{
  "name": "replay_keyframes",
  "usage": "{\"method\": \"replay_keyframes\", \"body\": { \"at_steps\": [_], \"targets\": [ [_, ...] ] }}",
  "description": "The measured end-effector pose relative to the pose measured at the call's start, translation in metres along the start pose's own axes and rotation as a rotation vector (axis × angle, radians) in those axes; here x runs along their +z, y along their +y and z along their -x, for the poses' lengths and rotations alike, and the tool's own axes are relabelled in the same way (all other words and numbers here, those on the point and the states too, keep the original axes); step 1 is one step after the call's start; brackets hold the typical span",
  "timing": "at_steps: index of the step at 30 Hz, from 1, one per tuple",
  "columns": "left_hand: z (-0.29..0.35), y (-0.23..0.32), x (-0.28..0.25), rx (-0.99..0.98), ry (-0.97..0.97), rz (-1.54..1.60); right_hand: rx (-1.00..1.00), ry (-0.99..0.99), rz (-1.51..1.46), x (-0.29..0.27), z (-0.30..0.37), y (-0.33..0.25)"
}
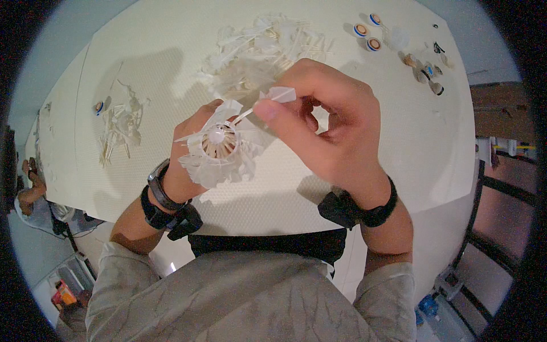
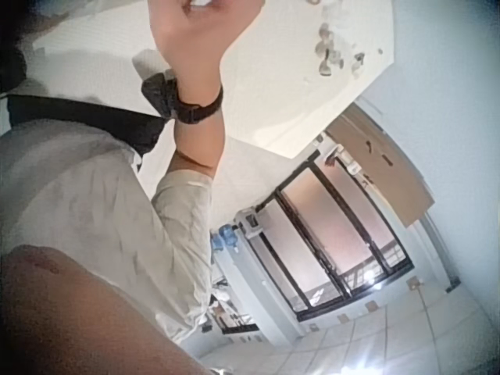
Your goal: The person assembles a shuttlecock by inserting white feathers into a plastic base one at a time and then fits a cap onto the base.
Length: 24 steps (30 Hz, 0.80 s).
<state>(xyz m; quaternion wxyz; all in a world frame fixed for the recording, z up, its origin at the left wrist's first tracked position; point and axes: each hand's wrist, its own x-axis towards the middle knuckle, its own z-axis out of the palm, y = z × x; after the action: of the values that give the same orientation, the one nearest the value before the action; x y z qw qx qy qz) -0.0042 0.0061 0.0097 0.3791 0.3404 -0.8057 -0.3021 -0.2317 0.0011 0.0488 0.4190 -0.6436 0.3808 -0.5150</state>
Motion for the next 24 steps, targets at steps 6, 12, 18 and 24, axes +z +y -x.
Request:
{"method": "replay_keyframes", "body": {
  "at_steps": [6, 12, 18, 24],
  "targets": [
    [0.001, -0.004, 0.006, -0.038, 0.017, 0.139, -0.309, -0.011, 0.200, -0.004, -0.005, -0.002],
    [0.001, -0.006, 0.007, -0.039, 0.005, 0.140, -0.283, -0.025, 0.294, -0.002, -0.002, -0.013],
    [-0.001, -0.006, 0.009, -0.013, 0.011, 0.115, -0.418, -0.098, 0.431, -0.003, -0.001, -0.017],
    [0.000, -0.005, 0.006, 0.010, 0.001, 0.052, -0.375, -0.074, 0.482, -0.001, 0.002, -0.018]
  ]
}}
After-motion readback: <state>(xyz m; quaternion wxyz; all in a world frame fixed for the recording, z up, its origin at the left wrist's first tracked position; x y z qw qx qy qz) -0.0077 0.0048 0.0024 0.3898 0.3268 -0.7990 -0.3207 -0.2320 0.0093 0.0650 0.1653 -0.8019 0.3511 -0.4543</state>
